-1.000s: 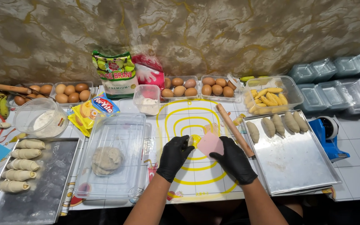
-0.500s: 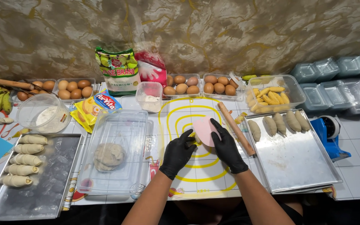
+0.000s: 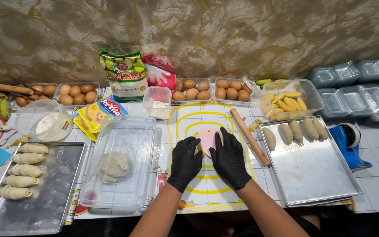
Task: Rolling out dough with a rolling pin and shaping it into pastries on a work surface.
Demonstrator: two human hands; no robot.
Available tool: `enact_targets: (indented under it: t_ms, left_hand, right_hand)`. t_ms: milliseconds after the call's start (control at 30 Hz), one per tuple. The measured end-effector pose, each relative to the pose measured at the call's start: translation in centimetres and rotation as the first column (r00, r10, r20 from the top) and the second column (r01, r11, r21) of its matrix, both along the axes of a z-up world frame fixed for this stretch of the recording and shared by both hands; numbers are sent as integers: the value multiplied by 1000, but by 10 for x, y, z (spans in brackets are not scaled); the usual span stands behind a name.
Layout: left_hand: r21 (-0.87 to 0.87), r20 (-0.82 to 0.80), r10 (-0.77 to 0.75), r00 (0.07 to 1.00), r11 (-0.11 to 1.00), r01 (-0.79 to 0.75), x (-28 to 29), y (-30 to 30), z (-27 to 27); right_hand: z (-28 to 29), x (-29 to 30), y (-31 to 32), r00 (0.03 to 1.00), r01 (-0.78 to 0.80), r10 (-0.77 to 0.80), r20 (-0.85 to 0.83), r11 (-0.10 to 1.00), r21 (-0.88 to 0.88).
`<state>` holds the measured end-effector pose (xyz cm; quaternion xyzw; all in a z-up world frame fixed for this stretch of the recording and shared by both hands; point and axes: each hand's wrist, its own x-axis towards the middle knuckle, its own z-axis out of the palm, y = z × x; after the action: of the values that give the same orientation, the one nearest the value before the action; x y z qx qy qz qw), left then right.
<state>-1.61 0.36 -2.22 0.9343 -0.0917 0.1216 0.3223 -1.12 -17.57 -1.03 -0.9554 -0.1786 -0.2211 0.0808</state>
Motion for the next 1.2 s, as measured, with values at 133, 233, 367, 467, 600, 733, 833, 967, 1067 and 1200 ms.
enact_targets:
  t_ms: [133, 233, 367, 467, 600, 733, 833, 967, 1067, 1200]
  left_hand:
    - [-3, 12, -27, 1000, 1000, 27, -8, -3, -1]
    - [127, 48, -115, 992, 986, 108, -5, -3, -33]
    - [193, 67, -102, 992, 977, 88, -1, -5, -44]
    - [194, 157, -106, 982, 978, 75, -3, -3, -35]
    - [200, 257, -110, 960, 978, 58, -5, -3, -38]
    - [202, 203, -39, 978, 979, -3, -2, -7, -38]
    - [210, -15, 9, 1000, 978, -5, -6, -3, -19]
    - [62, 58, 53, 997, 996, -57, -5, -4, -18]
    - [50, 65, -8, 998, 999, 5, -7, -9, -15]
    - [231, 103, -132, 986, 967, 106, -9, -16, -27]
  right_hand:
    - [13, -8, 8, 939, -47, 133, -316, 963, 265]
    - [-12, 3, 6, 960, -56, 19, -278, 991, -125]
    - [-16, 1, 14, 957, 1, -56, -285, 982, -188]
    - [-25, -2, 16, 981, 19, -43, -190, 991, -129]
    - [-22, -3, 16, 992, -4, -6, -129, 997, -80]
    - [-17, 1, 9, 997, -14, 8, -80, 996, -87]
    - [-11, 7, -2, 945, -53, -3, -327, 986, -160]
    - [-41, 27, -44, 906, -49, 69, -419, 997, 58]
    - [11, 12, -36, 836, 56, 154, -526, 930, 362]
    - [58, -23, -5, 834, 311, 133, -536, 689, 655]
